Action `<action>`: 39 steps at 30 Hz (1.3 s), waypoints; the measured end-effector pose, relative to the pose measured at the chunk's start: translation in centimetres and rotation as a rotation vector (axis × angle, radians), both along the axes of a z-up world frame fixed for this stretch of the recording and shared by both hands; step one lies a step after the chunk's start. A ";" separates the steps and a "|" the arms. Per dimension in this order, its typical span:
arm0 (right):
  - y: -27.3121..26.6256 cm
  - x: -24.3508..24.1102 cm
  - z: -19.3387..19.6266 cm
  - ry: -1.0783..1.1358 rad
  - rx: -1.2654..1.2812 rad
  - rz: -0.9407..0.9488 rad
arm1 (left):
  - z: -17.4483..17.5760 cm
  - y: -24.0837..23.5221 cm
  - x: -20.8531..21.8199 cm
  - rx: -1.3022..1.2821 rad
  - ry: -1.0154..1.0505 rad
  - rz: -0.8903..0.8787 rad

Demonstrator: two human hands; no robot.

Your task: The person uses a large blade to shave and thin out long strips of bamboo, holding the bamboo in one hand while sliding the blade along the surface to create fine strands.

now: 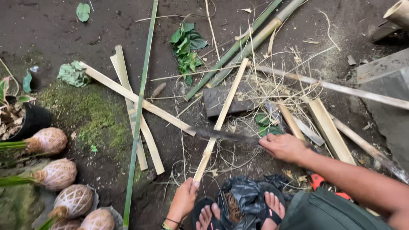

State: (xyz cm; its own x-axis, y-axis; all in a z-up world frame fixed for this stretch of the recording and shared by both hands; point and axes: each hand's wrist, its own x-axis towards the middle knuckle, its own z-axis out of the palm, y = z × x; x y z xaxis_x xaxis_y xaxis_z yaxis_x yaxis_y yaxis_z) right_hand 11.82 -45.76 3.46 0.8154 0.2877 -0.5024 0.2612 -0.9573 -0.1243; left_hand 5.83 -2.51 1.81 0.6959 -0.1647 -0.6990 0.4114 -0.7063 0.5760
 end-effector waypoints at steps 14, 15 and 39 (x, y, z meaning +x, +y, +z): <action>-6.5 2.9 -0.8 -0.012 -0.101 -0.257 | -0.9 3.0 -2.8 -0.014 -0.026 0.007; -7.0 3.2 -0.4 -0.015 -0.101 -0.266 | -0.9 3.2 -2.8 0.000 0.043 0.051; 0.2 -3.6 2.6 -0.098 0.128 0.024 | -1.9 8.3 -3.7 -0.691 0.978 0.469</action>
State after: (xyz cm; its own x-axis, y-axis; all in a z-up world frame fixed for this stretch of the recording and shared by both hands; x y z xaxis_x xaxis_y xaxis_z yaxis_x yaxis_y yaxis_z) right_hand 8.25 -45.52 6.05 0.8508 0.3639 -0.3791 0.3001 -0.9287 -0.2179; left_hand 2.13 5.84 -0.07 0.0347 -0.5752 -0.8172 0.9950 -0.0567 0.0822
